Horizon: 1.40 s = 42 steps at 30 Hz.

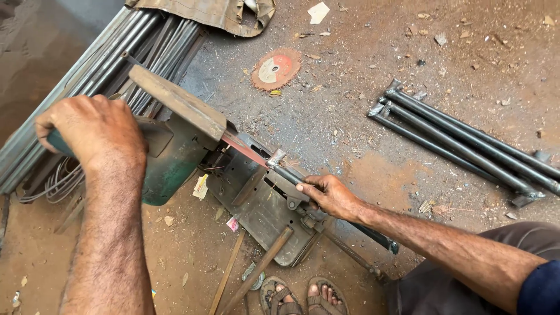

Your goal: The person holds metal tubes against a belt sander to smooth the edges and then places them into a jig to align them.

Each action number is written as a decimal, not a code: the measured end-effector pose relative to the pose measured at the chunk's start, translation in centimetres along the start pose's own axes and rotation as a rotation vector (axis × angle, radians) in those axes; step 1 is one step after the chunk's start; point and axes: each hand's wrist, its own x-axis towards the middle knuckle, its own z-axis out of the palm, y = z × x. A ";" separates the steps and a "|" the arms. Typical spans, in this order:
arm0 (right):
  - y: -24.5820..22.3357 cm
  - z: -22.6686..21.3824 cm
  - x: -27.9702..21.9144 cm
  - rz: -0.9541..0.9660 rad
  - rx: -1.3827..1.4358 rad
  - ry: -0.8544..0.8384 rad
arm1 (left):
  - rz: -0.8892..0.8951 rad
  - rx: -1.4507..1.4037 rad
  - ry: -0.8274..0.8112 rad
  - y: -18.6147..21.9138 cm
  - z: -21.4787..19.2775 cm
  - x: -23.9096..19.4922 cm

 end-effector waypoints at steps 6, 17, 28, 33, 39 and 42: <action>-2.0 0.3 -1.1 0.049 -0.105 0.038 | -0.001 0.046 0.042 -0.1 -0.9 0.1; -3.2 1.1 -2.3 0.008 -0.137 0.107 | -0.023 -0.050 0.007 -0.5 -2.9 -0.6; 1.3 1.5 -0.2 -0.102 -0.163 0.200 | 0.043 -0.094 -0.029 -0.5 -3.6 -0.8; -2.3 0.9 -1.9 0.076 -0.007 0.134 | -0.021 0.072 0.022 0.6 -2.6 0.4; -3.1 -0.7 -1.1 0.171 0.169 -0.090 | 0.058 -0.105 -0.003 -1.1 -4.4 -1.4; -2.8 -0.3 -1.5 0.191 0.334 -0.173 | 0.049 -0.083 0.001 -0.6 -3.8 -1.0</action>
